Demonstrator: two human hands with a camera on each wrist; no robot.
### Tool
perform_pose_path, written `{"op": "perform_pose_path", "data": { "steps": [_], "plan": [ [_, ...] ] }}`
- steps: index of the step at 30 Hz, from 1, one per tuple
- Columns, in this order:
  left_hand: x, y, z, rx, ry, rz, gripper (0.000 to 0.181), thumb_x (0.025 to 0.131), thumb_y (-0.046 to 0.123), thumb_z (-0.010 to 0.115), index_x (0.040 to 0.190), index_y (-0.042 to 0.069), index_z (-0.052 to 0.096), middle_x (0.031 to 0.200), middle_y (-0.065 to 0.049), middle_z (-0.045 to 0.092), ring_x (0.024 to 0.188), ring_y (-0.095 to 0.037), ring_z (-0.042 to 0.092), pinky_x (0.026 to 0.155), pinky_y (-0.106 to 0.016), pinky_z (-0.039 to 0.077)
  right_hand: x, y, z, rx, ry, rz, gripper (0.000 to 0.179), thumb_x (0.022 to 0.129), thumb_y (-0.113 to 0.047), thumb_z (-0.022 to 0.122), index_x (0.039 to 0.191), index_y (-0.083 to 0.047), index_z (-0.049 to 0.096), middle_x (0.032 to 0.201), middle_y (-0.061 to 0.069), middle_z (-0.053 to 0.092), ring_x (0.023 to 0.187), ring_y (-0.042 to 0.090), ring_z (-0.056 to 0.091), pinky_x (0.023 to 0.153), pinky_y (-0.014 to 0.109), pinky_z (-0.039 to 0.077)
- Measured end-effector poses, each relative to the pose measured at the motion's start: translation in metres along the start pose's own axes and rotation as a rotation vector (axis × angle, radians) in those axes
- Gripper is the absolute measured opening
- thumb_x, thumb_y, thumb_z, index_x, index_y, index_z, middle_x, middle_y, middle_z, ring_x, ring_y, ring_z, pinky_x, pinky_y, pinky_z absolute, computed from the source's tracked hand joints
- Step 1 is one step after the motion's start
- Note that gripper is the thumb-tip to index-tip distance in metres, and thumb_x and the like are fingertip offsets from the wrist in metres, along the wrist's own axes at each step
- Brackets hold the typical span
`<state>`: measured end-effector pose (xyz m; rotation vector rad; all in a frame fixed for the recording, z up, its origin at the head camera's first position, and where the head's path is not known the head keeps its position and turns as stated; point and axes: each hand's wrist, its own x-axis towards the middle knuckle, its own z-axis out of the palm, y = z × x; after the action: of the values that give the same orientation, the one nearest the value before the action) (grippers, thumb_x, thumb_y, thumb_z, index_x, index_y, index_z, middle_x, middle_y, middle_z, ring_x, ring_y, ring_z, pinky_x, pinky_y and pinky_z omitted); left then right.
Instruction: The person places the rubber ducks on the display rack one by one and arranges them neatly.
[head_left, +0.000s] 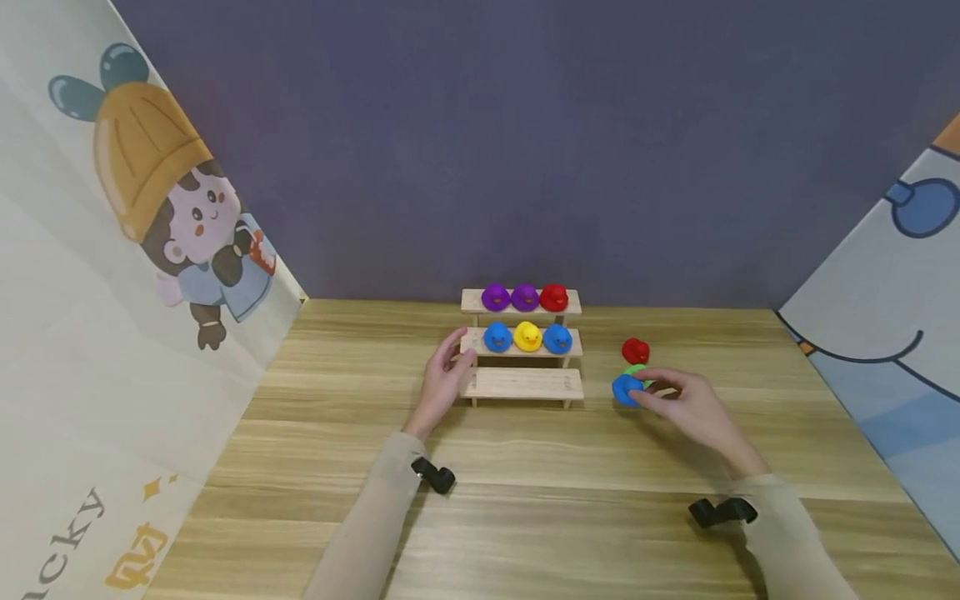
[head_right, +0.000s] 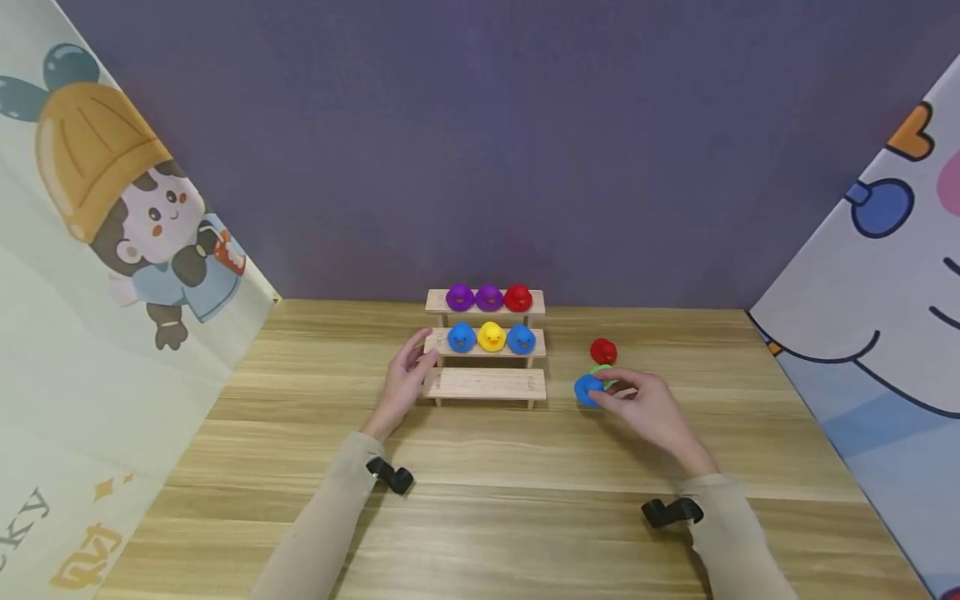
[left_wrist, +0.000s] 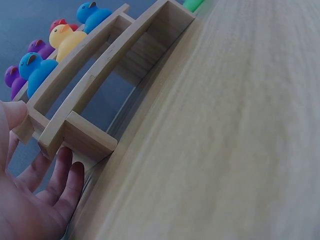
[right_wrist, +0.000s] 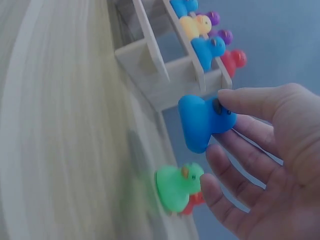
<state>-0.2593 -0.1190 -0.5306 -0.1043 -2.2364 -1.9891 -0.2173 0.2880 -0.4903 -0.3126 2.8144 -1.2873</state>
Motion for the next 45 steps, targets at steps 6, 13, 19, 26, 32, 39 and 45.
{"op": "perform_pose_path", "data": {
  "steps": [6, 13, 19, 26, 32, 39, 45],
  "plan": [
    [0.0, 0.001, 0.0, -0.007, -0.002, 0.002, 0.055, 0.107, 0.02, 0.065, 0.159, 0.01, 0.049, 0.161, -0.013, 0.053, 0.142, -0.035, 0.056, 0.12, -0.052, 0.045, 0.01, -0.017, 0.011, 0.034, 0.001, -0.021, 0.044, 0.097, -0.042, 0.079, 0.131, -0.013, 0.075, 0.115, 0.011, 0.077, 0.092, 0.02, 0.071, 0.075, 0.024, 0.06],
    [0.001, 0.001, 0.0, -0.019, 0.002, 0.01, 0.054, 0.107, 0.018, 0.065, 0.158, 0.007, 0.049, 0.162, -0.013, 0.052, 0.142, -0.036, 0.055, 0.121, -0.054, 0.043, 0.024, -0.041, 0.029, 0.058, -0.013, -0.089, 0.037, 0.096, -0.033, 0.082, 0.126, -0.011, 0.078, 0.113, 0.01, 0.077, 0.098, 0.025, 0.07, 0.076, 0.023, 0.06],
    [0.002, -0.001, 0.0, -0.021, 0.004, 0.009, 0.053, 0.107, 0.017, 0.065, 0.157, 0.008, 0.051, 0.161, -0.014, 0.053, 0.142, -0.037, 0.055, 0.121, -0.054, 0.043, 0.033, -0.061, 0.048, 0.098, -0.041, -0.135, 0.033, 0.095, -0.028, 0.083, 0.124, -0.013, 0.079, 0.119, 0.007, 0.078, 0.1, 0.025, 0.069, 0.078, 0.023, 0.06],
    [0.0, 0.002, 0.0, -0.006, -0.014, 0.005, 0.055, 0.108, 0.02, 0.064, 0.159, 0.007, 0.047, 0.165, -0.011, 0.048, 0.146, -0.036, 0.052, 0.123, -0.054, 0.042, 0.039, -0.078, 0.065, 0.133, -0.07, -0.191, 0.032, 0.094, -0.025, 0.084, 0.122, -0.011, 0.079, 0.115, 0.008, 0.079, 0.095, 0.022, 0.07, 0.077, 0.025, 0.061],
    [0.0, 0.001, 0.0, -0.019, -0.013, 0.005, 0.055, 0.108, 0.019, 0.064, 0.159, 0.007, 0.048, 0.165, -0.011, 0.048, 0.146, -0.036, 0.052, 0.123, -0.054, 0.042, 0.042, -0.088, 0.077, 0.13, -0.089, -0.18, 0.033, 0.094, -0.027, 0.084, 0.123, -0.013, 0.079, 0.111, 0.005, 0.079, 0.094, 0.018, 0.069, 0.078, 0.027, 0.061],
    [0.002, 0.0, 0.001, -0.02, 0.005, 0.014, 0.054, 0.107, 0.014, 0.064, 0.158, 0.004, 0.048, 0.162, -0.014, 0.051, 0.142, -0.037, 0.056, 0.121, -0.053, 0.045, 0.047, -0.099, 0.089, 0.113, -0.095, -0.186, 0.033, 0.093, -0.028, 0.084, 0.122, -0.014, 0.079, 0.111, 0.003, 0.079, 0.094, 0.016, 0.071, 0.082, 0.03, 0.062],
    [0.001, 0.001, 0.002, -0.021, 0.018, 0.001, 0.053, 0.107, 0.014, 0.065, 0.157, 0.005, 0.05, 0.161, -0.014, 0.053, 0.141, -0.036, 0.057, 0.12, -0.051, 0.046, 0.051, -0.107, 0.101, 0.143, -0.11, -0.187, 0.031, 0.093, -0.026, 0.084, 0.12, -0.013, 0.079, 0.11, 0.003, 0.079, 0.092, 0.016, 0.072, 0.084, 0.032, 0.063]
  ]
}}
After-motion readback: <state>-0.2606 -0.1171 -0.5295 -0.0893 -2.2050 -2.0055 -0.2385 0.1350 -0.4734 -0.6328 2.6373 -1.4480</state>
